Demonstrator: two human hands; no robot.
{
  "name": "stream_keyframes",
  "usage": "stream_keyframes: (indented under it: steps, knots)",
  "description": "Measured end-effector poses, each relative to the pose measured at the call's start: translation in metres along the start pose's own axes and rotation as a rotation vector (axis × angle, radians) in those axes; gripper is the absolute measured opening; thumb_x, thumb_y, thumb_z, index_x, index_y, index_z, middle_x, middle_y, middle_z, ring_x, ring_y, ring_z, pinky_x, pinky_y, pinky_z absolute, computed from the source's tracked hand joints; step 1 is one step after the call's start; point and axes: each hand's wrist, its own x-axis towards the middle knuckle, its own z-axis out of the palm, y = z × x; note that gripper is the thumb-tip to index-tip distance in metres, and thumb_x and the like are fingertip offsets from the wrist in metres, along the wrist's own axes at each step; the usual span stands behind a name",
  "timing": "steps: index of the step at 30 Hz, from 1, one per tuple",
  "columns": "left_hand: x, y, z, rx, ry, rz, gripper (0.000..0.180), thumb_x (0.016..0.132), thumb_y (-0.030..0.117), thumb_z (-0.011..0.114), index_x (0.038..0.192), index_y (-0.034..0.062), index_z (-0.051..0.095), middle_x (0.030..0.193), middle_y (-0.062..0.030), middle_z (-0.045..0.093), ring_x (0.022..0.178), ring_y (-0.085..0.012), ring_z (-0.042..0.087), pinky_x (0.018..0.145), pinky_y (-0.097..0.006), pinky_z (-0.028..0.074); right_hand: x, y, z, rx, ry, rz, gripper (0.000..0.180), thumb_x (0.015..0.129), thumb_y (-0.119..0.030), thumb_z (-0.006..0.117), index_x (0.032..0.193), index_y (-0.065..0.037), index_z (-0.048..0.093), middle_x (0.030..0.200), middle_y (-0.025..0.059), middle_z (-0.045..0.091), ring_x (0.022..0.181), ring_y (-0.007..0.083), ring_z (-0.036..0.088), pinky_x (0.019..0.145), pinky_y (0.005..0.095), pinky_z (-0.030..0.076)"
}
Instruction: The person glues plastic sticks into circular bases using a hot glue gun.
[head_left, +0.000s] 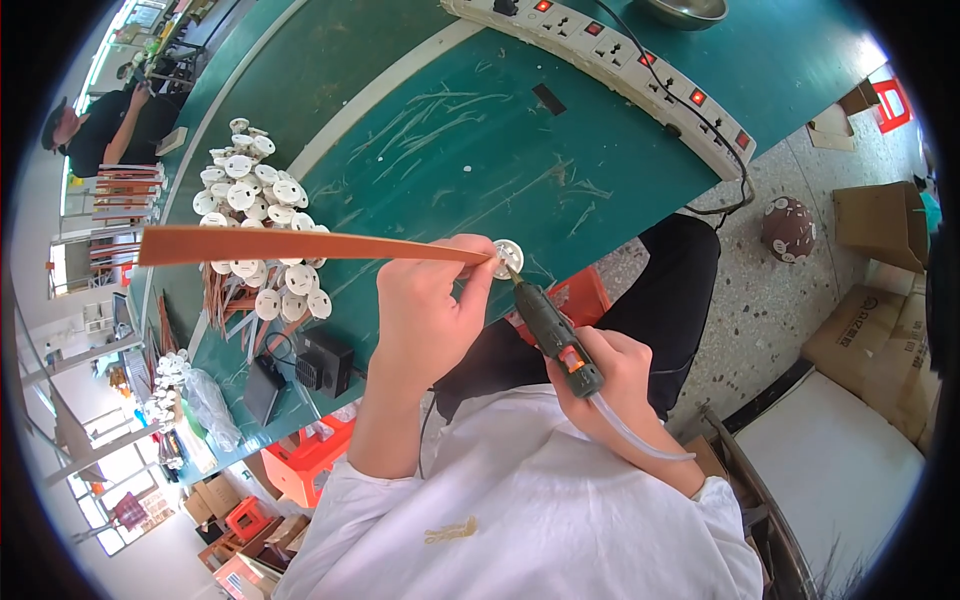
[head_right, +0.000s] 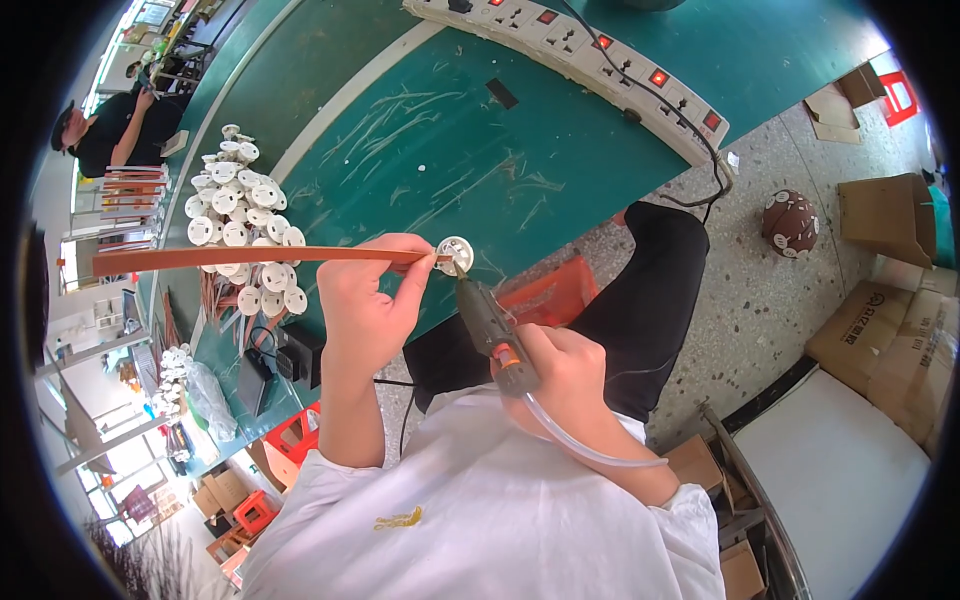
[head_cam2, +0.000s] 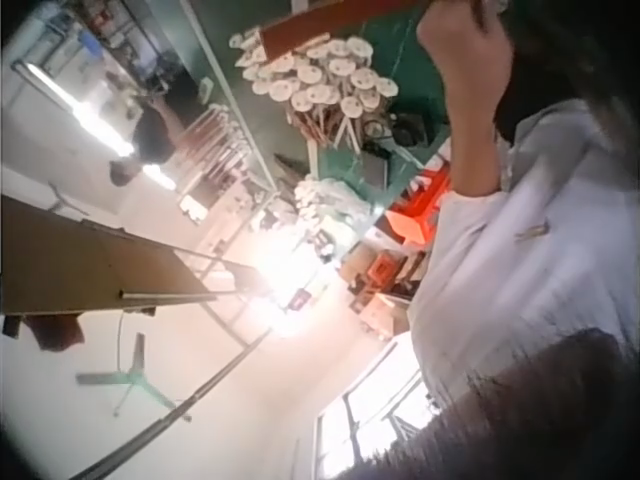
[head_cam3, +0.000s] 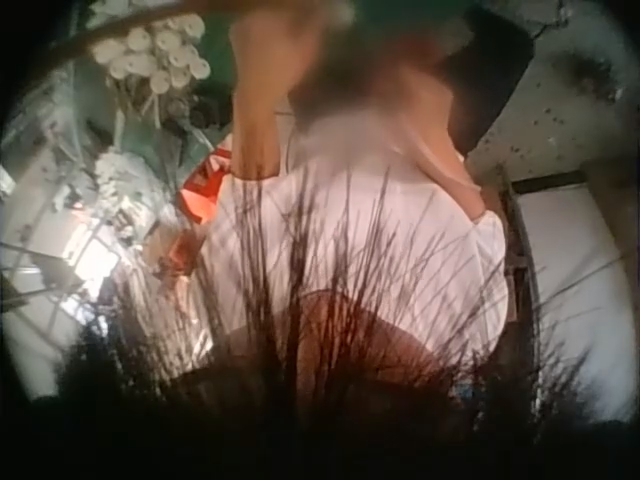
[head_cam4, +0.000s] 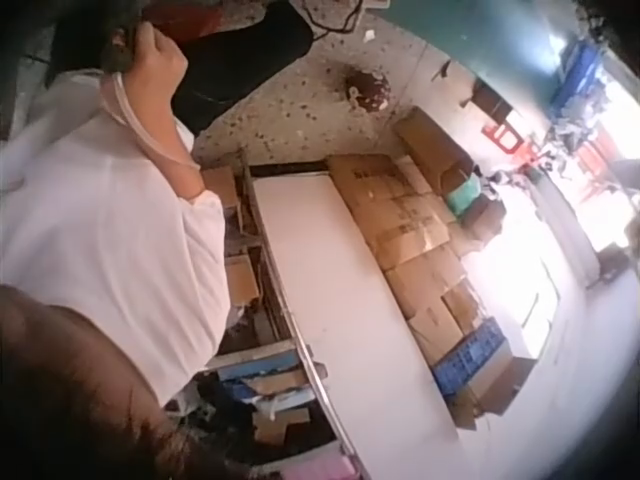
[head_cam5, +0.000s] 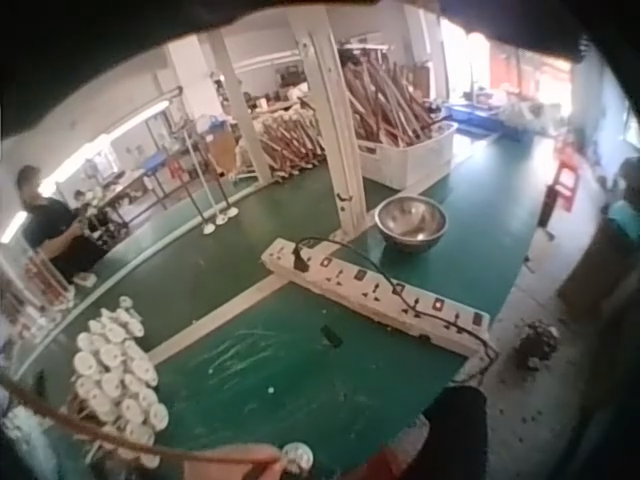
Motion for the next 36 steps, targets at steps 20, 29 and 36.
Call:
stream_keyframes:
  steps: [20, 29, 36]
  knots:
    - [0.112, -0.017, -0.144, 0.199, 0.337, 0.056, 0.005, 0.087, 0.003, 0.072, 0.091, 0.0014, 0.071, 0.081, -0.0112, 0.074, 0.072, -0.0210, 0.075, 0.068, -0.030, 0.057, 0.108, 0.013, -0.049, 0.969, 0.040, 0.405, 0.032, 0.083, 0.003, 0.070, 0.114, 0.002, 0.065, 0.108, 0.0090, 0.071, 0.104, 0.0162, 0.064, 0.089, 0.0292, 0.049]
    - [0.298, -0.224, -0.196, 0.380, 0.446, -0.207, 0.010, 0.082, 0.011, 0.073, 0.085, 0.0008, 0.072, 0.078, -0.0157, 0.074, 0.074, -0.0318, 0.073, 0.069, -0.039, 0.058, 0.161, 0.063, -0.006, 1.141, -0.315, 0.280, 0.071, 0.072, 0.018, 0.072, 0.137, -0.003, 0.052, 0.119, 0.0179, 0.064, 0.089, 0.0212, 0.066, 0.076, 0.0400, 0.060]
    - [0.394, -0.331, -0.147, 0.362, 0.723, -0.404, 0.012, 0.084, 0.014, 0.070, 0.080, 0.0027, 0.070, 0.081, -0.0168, 0.072, 0.081, -0.0368, 0.071, 0.074, -0.045, 0.057, 0.161, 0.072, -0.009, 1.235, -0.555, 0.436, 0.091, 0.093, -0.061, 0.062, 0.157, -0.004, 0.032, 0.157, 0.0197, 0.039, 0.129, 0.0413, 0.053, 0.094, 0.0532, 0.055]
